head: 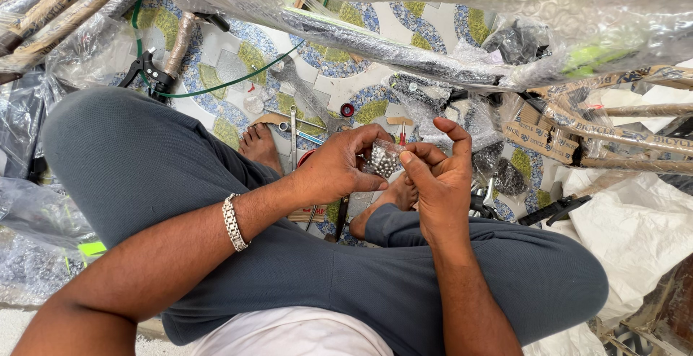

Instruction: The person sits on the floor and assembles a bicycle hub by hand, placing small metal balls into a red hub component. They then use a wrench to tighten a part of the bicycle crankset.

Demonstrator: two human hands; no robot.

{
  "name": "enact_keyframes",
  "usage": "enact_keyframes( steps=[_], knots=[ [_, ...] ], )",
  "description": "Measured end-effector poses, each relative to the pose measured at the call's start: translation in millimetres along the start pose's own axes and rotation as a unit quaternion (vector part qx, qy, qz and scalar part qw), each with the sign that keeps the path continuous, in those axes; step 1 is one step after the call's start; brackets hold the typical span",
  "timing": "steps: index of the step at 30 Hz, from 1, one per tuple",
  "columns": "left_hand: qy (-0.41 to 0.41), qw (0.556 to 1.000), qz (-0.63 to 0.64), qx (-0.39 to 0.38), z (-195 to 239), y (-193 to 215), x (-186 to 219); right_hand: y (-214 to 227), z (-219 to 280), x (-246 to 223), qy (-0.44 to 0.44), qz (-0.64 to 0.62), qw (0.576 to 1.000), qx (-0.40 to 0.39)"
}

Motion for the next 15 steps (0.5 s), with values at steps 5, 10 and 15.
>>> enact_keyframes(
  steps=[5, 10, 15],
  knots=[
    [-0.012, 1.0, -0.015, 0.021, 0, 2, 4, -5, 3, -11, 0.041, 0.079, 0.996, -0.005],
    [-0.055, 0.994, -0.089, 0.044, 3, 9, 18, -10, 4, -13, 0.069, 0.118, 0.99, -0.035],
    [-0.138, 0.976, -0.157, 0.058, 11, 12, 41, -18, 9, -15, 0.09, 0.168, 0.981, -0.044]
  ],
)
Point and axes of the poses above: each hand's wrist, its own z-axis away from the middle knuckle, its own y-axis out of the back of the hand, x = y × z, the point moved 8 cm from there along -z, towards the middle knuckle, and after that the axes turned 5 degrees about -y, right-handed, at the moved point
